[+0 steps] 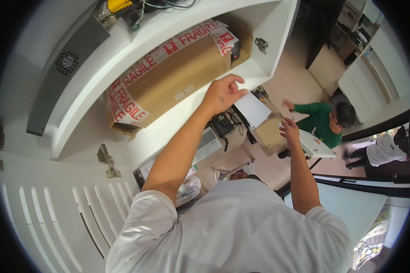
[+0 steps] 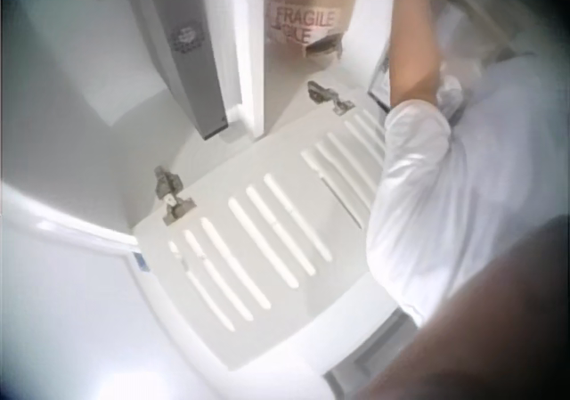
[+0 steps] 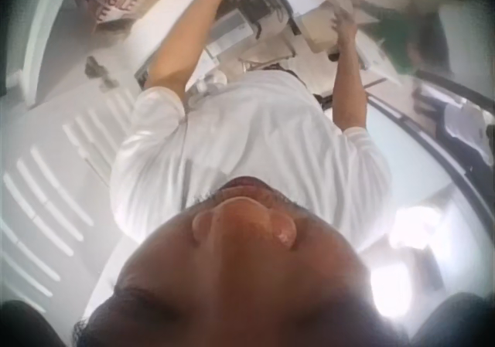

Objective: The person uses a cordless drill to attach a white slatted cabinet door to a wall-mounted cabinet. They align the door with the hinges, secure it with screws, and test the fit. A coworker assists by holding the door and handing over tools.

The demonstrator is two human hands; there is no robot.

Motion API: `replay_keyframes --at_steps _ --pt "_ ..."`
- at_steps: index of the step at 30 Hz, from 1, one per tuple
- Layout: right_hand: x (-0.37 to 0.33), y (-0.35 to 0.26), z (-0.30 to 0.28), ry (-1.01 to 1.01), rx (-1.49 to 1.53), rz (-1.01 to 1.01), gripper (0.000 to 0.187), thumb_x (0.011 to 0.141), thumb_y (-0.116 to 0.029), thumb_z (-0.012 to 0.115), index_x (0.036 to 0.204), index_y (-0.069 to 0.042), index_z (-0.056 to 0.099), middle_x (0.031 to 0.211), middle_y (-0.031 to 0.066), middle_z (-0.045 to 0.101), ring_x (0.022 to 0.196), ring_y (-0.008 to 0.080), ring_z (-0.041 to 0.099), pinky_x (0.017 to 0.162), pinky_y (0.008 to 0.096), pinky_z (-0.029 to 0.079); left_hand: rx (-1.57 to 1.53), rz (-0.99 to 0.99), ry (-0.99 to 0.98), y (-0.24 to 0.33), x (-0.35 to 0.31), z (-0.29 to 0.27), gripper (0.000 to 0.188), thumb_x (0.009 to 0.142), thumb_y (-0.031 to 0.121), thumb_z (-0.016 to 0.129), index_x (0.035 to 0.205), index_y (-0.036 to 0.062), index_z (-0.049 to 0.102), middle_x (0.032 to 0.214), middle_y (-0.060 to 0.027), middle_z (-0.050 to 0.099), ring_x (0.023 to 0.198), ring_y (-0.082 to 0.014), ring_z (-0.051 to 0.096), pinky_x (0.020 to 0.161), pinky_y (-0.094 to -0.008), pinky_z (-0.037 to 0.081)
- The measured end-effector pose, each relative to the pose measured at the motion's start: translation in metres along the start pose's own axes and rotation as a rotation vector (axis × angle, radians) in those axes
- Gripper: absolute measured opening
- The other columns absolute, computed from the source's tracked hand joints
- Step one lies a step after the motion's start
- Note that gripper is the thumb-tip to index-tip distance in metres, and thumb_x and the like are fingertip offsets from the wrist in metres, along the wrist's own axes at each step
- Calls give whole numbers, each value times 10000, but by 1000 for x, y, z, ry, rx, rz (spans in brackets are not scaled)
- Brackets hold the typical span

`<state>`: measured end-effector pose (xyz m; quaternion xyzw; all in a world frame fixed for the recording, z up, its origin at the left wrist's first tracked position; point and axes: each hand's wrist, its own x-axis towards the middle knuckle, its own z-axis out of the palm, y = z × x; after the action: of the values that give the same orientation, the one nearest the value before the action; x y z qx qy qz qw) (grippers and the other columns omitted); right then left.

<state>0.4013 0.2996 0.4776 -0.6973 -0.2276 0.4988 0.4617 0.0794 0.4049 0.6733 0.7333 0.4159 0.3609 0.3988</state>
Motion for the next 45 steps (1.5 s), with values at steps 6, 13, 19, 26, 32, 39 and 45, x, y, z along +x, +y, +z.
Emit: replay_keyframes --at_steps 6,13,19,26,32,39,45 --pt "-7 21 -16 -29 26 101 553 933 -324 718 1402 -75 567 1114 35 674 886 168 654 731 337 499 18 37 15 -5 7 2 273 900 109 795 1144 46 693 730 76 533 653 -23 442 608 -206 394" --pt "-22 75 -36 -20 -114 154 493 917 -280 719 1355 -87 603 1093 31 671 895 154 635 710 309 486 -82 -68 29 -3 5 -2 271 881 119 799 1131 47 723 756 66 542 651 -31 432 605 -213 387" --pt "-35 104 -36 -78 -158 32 531 889 -244 753 1344 -8 616 1126 100 684 975 184 639 817 324 510 -126 -88 40 -1 5 -1 275 889 100 786 1140 19 708 762 75 528 647 -23 414 598 -203 370" --pt "-30 127 -9 -166 -289 -157 528 873 -267 792 1325 -37 646 1207 114 692 1062 231 661 944 364 521 -98 -99 13 4 5 -3 277 929 56 751 1183 8 653 821 64 554 725 -17 480 657 -185 392" --pt "-39 121 4 -185 -392 -296 524 872 -294 802 1323 -73 654 1259 108 690 1126 256 650 952 387 526 -135 -68 6 1 5 -3 284 925 64 757 1185 11 655 811 63 551 723 -22 480 658 -188 388" --pt "-55 66 16 -240 -162 -291 572 871 -306 811 1353 -62 624 1270 105 681 1163 230 638 972 384 520 -153 -40 48 -2 8 0 283 888 65 779 1149 9 684 756 72 527 650 -20 415 593 -198 362" --pt "10 -31 20 23 122 -159 737 847 -351 826 1401 38 534 1271 181 662 1179 247 633 1003 374 501 -130 -55 27 -2 5 -2 320 894 29 766 1194 11 653 776 62 524 674 -22 432 613 -192 368"
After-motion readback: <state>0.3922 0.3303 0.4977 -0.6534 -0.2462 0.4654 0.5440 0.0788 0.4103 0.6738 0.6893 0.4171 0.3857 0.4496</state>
